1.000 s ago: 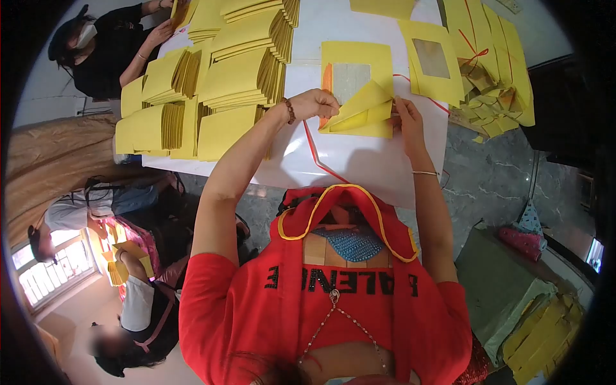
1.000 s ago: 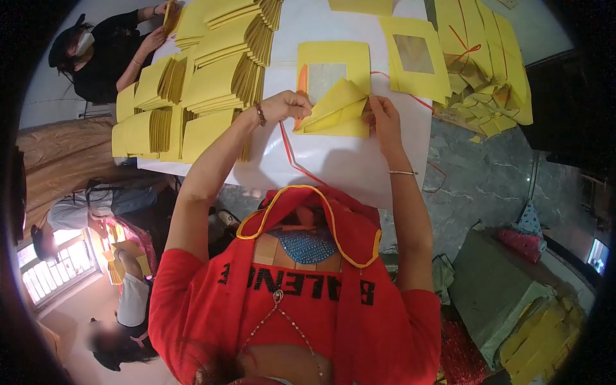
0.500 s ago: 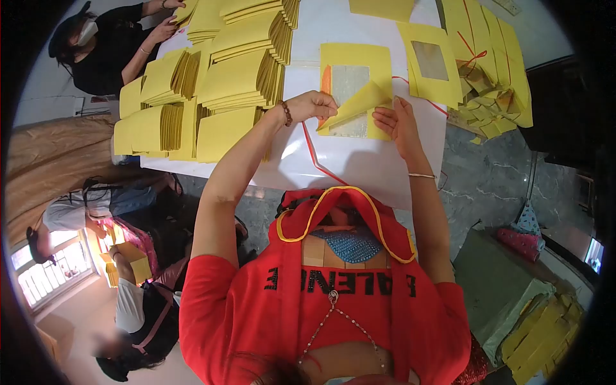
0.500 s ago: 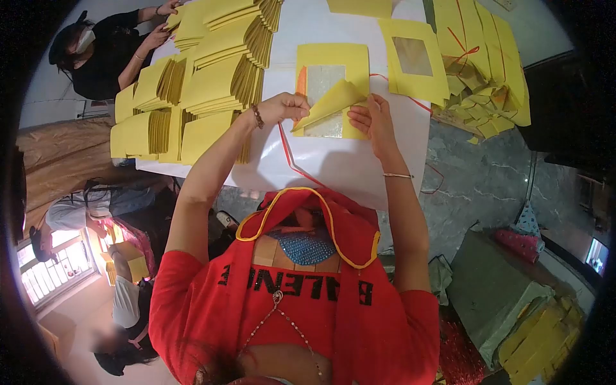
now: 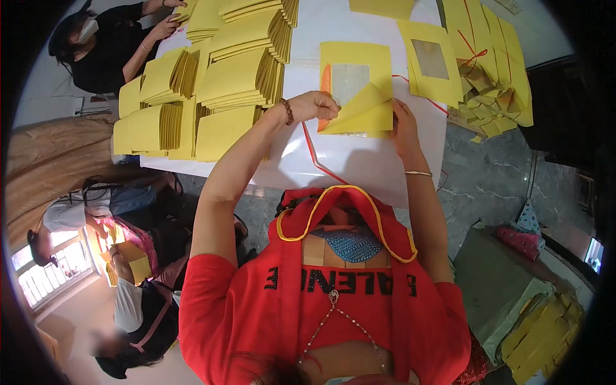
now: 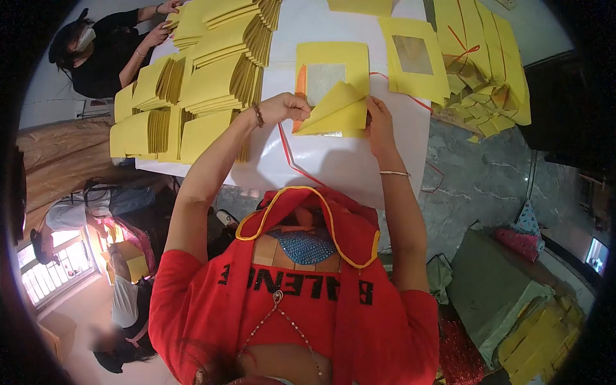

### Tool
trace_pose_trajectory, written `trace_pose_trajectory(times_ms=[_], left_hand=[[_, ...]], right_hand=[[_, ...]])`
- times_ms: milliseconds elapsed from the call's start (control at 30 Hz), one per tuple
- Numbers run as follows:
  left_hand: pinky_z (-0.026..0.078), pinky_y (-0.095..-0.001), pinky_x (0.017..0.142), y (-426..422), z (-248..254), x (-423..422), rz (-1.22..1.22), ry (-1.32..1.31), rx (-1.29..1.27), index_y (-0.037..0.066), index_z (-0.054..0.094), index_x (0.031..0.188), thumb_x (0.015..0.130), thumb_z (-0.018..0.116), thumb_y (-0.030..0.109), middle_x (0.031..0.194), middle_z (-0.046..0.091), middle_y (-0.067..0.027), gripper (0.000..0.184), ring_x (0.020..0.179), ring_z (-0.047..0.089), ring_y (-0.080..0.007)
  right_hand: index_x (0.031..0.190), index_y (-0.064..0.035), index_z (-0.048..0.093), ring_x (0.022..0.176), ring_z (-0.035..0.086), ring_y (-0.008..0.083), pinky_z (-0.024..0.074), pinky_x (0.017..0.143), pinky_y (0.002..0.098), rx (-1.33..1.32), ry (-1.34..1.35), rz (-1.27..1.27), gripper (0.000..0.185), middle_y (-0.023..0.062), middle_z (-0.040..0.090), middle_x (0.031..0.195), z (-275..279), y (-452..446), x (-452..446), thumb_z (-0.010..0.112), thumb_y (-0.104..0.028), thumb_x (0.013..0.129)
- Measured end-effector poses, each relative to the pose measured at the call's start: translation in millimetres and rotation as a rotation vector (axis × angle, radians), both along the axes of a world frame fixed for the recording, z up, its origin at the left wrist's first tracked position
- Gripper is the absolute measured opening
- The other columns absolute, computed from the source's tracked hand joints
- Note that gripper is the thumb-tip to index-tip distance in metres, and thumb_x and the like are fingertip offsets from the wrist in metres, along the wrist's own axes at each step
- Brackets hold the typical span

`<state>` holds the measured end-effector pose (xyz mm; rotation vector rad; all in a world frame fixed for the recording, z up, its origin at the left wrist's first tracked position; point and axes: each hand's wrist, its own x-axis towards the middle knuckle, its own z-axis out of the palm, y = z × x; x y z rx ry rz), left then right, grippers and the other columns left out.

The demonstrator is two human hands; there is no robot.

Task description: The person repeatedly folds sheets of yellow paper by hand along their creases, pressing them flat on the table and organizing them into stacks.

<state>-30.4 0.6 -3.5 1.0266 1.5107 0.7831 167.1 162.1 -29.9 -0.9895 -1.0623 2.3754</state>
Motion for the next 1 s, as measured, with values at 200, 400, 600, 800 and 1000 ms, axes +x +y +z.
trace_pose_trajectory(times_ms=[200,400,600,800,1000], left_hand=[[0.044,-0.0241,0.072,4,6,8,0.088,-0.060,-0.029,0.002,0.061,0.100,0.090,0.055,0.017,0.081,0.058,-0.0007,0.019,0.079,0.053,-0.0097],[0.044,-0.0220,0.061,26,19,19,0.124,0.119,-0.061,0.004,0.059,0.099,0.089,0.055,0.018,0.076,0.057,0.0004,0.018,0.066,0.050,-0.0065],[0.042,-0.0225,0.054,68,2,51,0.527,-0.006,0.149,-0.001,0.055,0.100,0.087,0.058,0.022,0.073,0.057,-0.0028,0.027,0.062,0.052,-0.0085],[0.043,-0.0233,0.053,79,12,61,0.622,0.118,0.001,-0.001,0.054,0.102,0.083,0.063,0.033,0.076,0.059,-0.0053,0.040,0.061,0.053,-0.0098],[0.043,-0.0198,0.057,65,5,52,0.653,-0.261,0.087,0.004,0.058,0.102,0.083,0.065,0.031,0.080,0.058,-0.0011,0.033,0.065,0.053,-0.0065]], right_hand=[[0.108,-0.0032,0.053,0.075,0.057,0.0070,0.0463,0.063,0.0196,-0.030,0.002,-0.033,0.024,0.0014,0.060,0.089,-3,0,-2,0.048,-0.021,0.093],[0.107,-0.0021,0.052,0.069,0.052,0.0070,0.0442,0.061,0.0210,0.009,0.031,-0.023,0.023,0.0008,0.057,0.084,-5,1,0,0.049,-0.020,0.093],[0.107,-0.0026,0.055,0.066,0.051,0.0056,0.0419,0.058,0.0199,0.017,0.004,-0.016,0.025,-0.0012,0.056,0.082,-6,-1,-2,0.052,-0.022,0.091],[0.111,-0.0023,0.055,0.078,0.055,0.0071,0.0447,0.065,0.0206,0.210,-0.042,0.031,0.028,0.0008,0.060,0.092,14,-19,-9,0.055,-0.019,0.089],[0.105,0.0010,0.057,0.083,0.057,0.0128,0.0452,0.077,0.0246,0.457,-0.036,0.103,0.027,0.0060,0.061,0.098,8,-30,-24,0.062,-0.016,0.085]])
